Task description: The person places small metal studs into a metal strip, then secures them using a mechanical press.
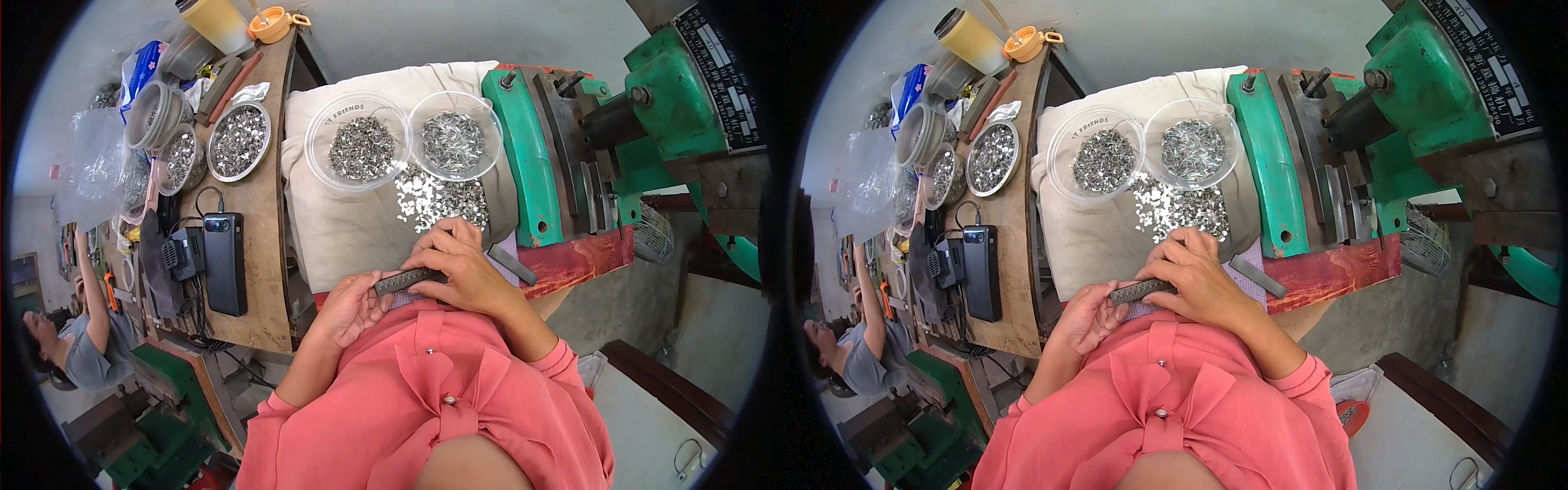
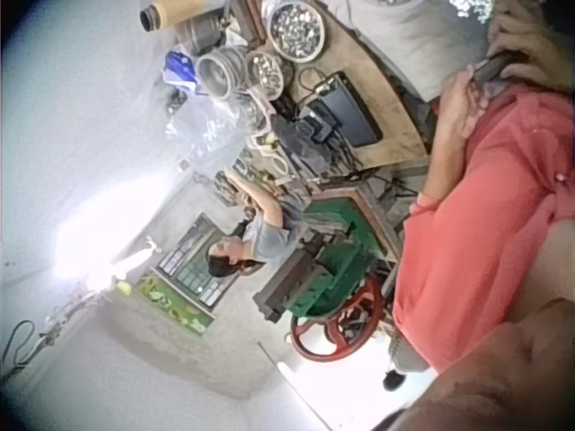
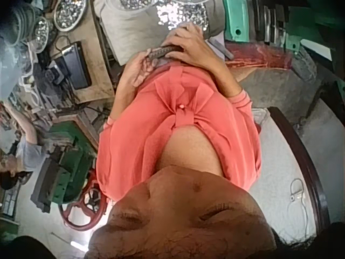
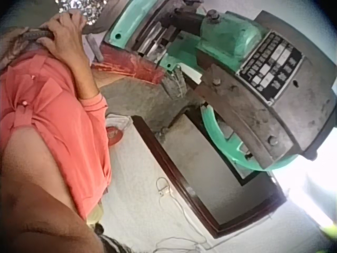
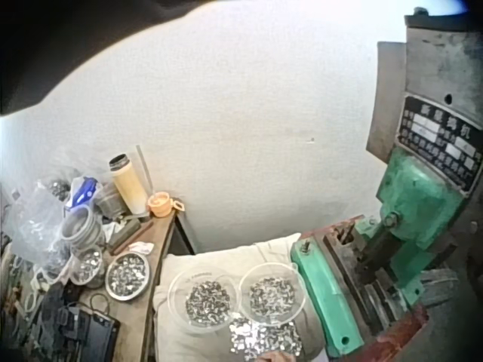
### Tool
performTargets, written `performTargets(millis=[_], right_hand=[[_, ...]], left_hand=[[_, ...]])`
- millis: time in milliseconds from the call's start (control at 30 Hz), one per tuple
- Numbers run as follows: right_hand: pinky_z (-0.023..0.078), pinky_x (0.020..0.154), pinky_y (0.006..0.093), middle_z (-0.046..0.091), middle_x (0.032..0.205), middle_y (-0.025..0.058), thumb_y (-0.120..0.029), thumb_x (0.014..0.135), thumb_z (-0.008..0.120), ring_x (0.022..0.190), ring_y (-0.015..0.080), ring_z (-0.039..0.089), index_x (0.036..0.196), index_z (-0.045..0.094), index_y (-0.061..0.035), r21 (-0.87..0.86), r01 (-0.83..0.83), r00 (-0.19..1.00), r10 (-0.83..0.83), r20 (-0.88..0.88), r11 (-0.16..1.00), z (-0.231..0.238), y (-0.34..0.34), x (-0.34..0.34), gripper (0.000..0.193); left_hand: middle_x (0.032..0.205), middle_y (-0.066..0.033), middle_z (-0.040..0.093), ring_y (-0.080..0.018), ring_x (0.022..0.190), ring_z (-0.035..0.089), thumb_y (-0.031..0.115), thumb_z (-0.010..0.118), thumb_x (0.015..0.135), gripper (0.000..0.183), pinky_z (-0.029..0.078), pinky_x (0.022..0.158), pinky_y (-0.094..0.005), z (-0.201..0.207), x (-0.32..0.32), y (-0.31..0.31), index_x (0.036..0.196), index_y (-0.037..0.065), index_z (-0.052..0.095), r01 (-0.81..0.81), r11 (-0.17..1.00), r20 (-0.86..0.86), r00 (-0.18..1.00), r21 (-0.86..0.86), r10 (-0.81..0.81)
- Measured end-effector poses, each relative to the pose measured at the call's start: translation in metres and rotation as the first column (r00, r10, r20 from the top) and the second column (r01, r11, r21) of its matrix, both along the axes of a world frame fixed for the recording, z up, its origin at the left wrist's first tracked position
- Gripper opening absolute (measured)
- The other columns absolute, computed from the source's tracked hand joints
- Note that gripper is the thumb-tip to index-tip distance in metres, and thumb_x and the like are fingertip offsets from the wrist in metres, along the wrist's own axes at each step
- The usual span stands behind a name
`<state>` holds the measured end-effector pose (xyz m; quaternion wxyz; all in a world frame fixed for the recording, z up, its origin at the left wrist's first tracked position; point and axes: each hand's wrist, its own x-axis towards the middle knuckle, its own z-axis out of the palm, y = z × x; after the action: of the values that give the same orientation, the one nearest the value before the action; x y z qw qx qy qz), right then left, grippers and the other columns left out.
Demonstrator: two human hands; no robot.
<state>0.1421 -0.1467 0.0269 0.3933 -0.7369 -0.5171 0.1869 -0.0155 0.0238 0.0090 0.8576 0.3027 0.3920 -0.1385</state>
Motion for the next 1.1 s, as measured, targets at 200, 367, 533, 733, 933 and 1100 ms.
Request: performTargets(millis=[200,367,533,733,933,1100], right_hand=[[0.030,0.098,0.0459,0.057,0.108,-0.0006,-0.021,0.073,0.081,0.117,0.0272,0.044,0.099,0.072,-0.0170,-0.016,-0.044,0.999,0.044,0.015,0.999,-0.001,0.006,-0.004,0.027],[0.031,0.099,0.0470,0.057,0.110,-0.0003,-0.021,0.073,0.081,0.118,0.0280,0.044,0.098,0.072,-0.0163,-0.003,-0.061,0.998,0.061,0.022,0.998,-0.002,0.009,-0.005,0.027],[0.029,0.097,0.0442,0.058,0.111,-0.0033,-0.021,0.070,0.083,0.117,0.0254,0.045,0.096,0.072,-0.0178,0.006,-0.054,0.997,0.053,0.051,0.999,-0.003,0.010,-0.006,0.028],[0.031,0.099,0.0478,0.058,0.111,0.0001,-0.019,0.069,0.082,0.119,0.0288,0.045,0.090,0.069,-0.0140,0.000,-0.057,0.997,0.056,0.050,0.998,0.000,0.012,-0.007,0.026],[0.032,0.100,0.0484,0.058,0.110,0.0002,-0.017,0.069,0.082,0.119,0.0296,0.045,0.089,0.068,-0.0138,0.026,-0.078,0.995,0.076,0.059,0.997,0.001,0.012,-0.007,0.025],[0.028,0.099,0.0466,0.059,0.111,-0.0024,-0.016,0.070,0.080,0.120,0.0267,0.045,0.087,0.066,-0.0143,-0.021,-0.091,0.993,0.092,0.068,0.996,0.002,0.015,-0.009,0.022]], left_hand=[[0.081,-0.0103,0.066,-0.0108,0.059,0.057,0.024,0.054,0.101,0.035,0.041,0.045,-0.0188,0.006,0.000,0.005,0.113,-0.008,0.060,0.033,0.995,0.101,0.995,-0.099,-0.023],[0.072,-0.0064,0.063,-0.0076,0.048,0.052,0.029,0.050,0.102,0.036,0.036,0.038,-0.0184,0.002,0.002,-0.001,0.113,-0.003,0.063,0.014,1.000,0.000,1.000,0.021,-0.014],[0.072,-0.0058,0.063,-0.0071,0.048,0.053,0.029,0.050,0.102,0.036,0.037,0.038,-0.0182,0.006,0.003,0.000,0.114,-0.003,0.063,0.038,0.999,0.014,0.999,0.005,-0.038],[0.071,-0.0092,0.064,-0.0092,0.047,0.053,0.028,0.056,0.098,0.034,0.037,0.038,-0.0184,0.011,0.004,-0.004,0.106,-0.005,0.061,0.008,0.999,-0.023,1.000,0.045,-0.007],[0.072,-0.0050,0.062,-0.0065,0.049,0.052,0.027,0.051,0.101,0.032,0.037,0.040,-0.0179,0.010,0.001,-0.005,0.109,-0.001,0.064,0.082,0.993,-0.003,0.997,0.090,-0.082],[0.071,-0.0040,0.061,-0.0051,0.048,0.050,0.025,0.050,0.101,0.029,0.036,0.040,-0.0178,0.013,0.003,-0.006,0.103,0.000,0.064,0.130,0.980,-0.024,0.992,0.154,-0.128]])
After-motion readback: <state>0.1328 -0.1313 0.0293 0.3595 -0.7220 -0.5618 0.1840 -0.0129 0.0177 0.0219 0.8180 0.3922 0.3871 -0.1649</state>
